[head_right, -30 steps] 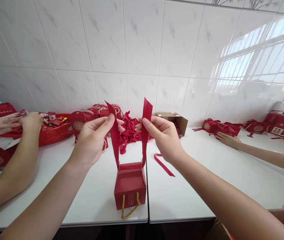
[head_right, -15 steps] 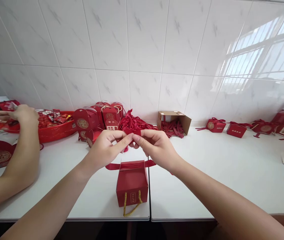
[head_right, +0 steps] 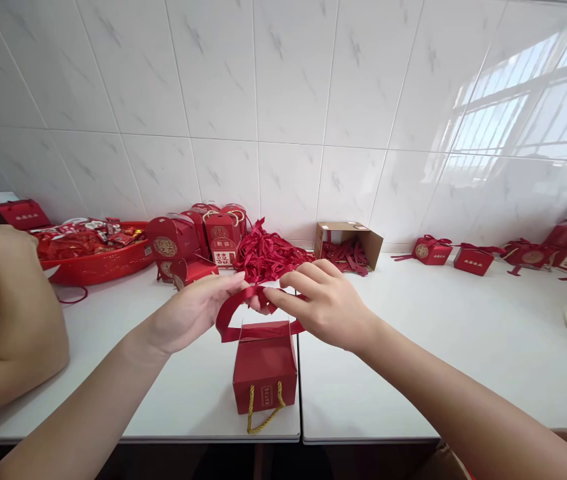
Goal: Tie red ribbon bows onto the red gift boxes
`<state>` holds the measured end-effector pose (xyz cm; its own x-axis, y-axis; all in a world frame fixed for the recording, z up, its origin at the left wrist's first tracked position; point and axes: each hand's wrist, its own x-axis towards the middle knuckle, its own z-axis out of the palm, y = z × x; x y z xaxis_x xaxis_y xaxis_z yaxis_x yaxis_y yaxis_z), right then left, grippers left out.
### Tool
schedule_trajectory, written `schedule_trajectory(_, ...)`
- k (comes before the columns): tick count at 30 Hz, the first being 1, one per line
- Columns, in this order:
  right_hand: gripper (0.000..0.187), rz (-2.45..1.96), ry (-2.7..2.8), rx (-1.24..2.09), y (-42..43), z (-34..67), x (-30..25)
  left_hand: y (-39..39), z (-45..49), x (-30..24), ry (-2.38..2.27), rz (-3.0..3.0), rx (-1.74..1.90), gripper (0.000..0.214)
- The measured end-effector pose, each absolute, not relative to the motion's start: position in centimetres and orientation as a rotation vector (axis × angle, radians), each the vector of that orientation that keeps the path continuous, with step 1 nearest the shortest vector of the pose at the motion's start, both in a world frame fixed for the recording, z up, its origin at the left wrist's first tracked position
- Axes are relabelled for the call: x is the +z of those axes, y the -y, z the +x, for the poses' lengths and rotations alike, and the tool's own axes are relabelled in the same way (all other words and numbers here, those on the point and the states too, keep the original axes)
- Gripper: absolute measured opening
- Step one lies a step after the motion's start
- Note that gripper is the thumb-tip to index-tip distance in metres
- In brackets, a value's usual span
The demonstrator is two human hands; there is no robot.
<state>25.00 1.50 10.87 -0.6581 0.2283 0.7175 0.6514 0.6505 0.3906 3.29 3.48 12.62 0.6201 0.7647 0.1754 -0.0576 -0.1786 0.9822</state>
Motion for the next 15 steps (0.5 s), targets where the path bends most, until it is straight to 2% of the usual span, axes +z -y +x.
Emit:
schedule_trajectory(4, 0.030, -0.723, 2.142, -0.744, -1.2, 24.6, 10.2, -2.6, 3.2, 12.7, -0.724, 1.880, 0.866, 0.035)
schedule_trajectory(9, 0.014, -0.915, 1.938, -0.445, 0.0, 26.7, 9.1, -2.1, 1.3, 11.5, -1.179, 2.317, 1.134, 0.029)
schedule_trajectory(11, 0.018, -1.121, 1.892, -0.343, 0.8, 28.8, 8.3, -2.4, -1.2, 10.3, -1.401, 2.356, 1.162, 0.030)
schedule_trajectory(13, 0.026, -1.429, 1.874, -0.163, 1.6, 31.3, 7.0, -2.9, -4.3, 8.6, -1.663, 2.310, 1.079, 0.030)
schedule_trajectory(15, 0.035, -1.709, 1.882, 0.177, 2.2, 33.5, 5.0, -3.2, -7.2, 6.5, -1.945, 2.168, 0.789, 0.032)
